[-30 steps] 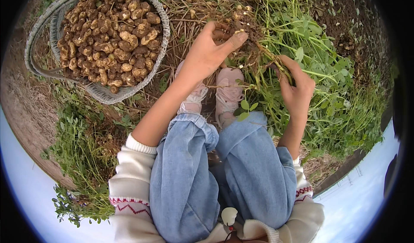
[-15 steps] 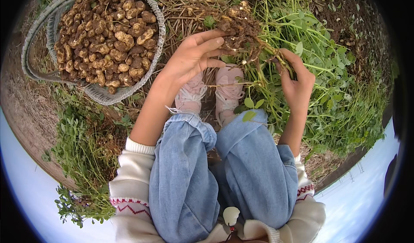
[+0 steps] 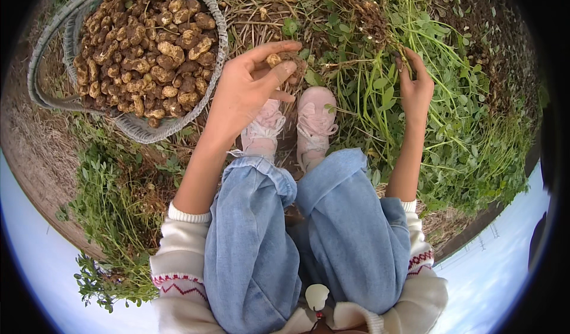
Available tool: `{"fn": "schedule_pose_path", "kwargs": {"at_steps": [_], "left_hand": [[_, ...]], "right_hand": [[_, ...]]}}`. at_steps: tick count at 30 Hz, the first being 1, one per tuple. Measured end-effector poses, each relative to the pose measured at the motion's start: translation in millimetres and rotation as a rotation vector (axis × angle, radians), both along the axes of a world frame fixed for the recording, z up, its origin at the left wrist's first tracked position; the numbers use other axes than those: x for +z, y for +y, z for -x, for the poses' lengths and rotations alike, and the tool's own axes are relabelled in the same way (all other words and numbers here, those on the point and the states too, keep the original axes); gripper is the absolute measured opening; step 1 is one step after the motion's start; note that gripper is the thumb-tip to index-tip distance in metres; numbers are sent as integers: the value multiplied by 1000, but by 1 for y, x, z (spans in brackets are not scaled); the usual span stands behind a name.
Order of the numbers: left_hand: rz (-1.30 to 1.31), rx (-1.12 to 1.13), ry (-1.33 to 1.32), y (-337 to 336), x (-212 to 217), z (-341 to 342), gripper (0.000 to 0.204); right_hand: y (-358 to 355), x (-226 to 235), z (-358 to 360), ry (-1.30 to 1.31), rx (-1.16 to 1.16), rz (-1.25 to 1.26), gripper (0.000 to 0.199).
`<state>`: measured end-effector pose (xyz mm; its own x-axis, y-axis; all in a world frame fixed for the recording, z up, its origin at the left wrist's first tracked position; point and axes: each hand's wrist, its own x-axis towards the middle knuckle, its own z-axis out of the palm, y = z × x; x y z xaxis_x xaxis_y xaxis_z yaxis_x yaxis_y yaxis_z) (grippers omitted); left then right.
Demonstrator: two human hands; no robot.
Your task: The person sits on the ground and pulls peanut plants from the soil, detaching the peanuts from the roots and placing them into a basket. Another person nearby pours the collected peanuts into a sack.
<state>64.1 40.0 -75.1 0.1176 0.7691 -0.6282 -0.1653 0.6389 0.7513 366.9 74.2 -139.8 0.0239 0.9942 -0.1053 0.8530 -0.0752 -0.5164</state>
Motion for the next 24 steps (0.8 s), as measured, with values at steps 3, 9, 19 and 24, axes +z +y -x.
{"fn": "schedule_pose_path", "kwargs": {"at_steps": [3,9,19,24], "left_hand": [[-70,-59,-32,-10,38,8,38],[-631,70,1331,-3,54,79,36],[-949,-201,905,32,32,11,26],[-927,-785,899,66,-24,-3,34]], "right_hand": [[-2,9,8,182,49,-22,33],[-9,26,5,317,11,-15,29],[-16,62,38,1,459,-264,37],[-21,61,47,-35,555,-250,38]]}}
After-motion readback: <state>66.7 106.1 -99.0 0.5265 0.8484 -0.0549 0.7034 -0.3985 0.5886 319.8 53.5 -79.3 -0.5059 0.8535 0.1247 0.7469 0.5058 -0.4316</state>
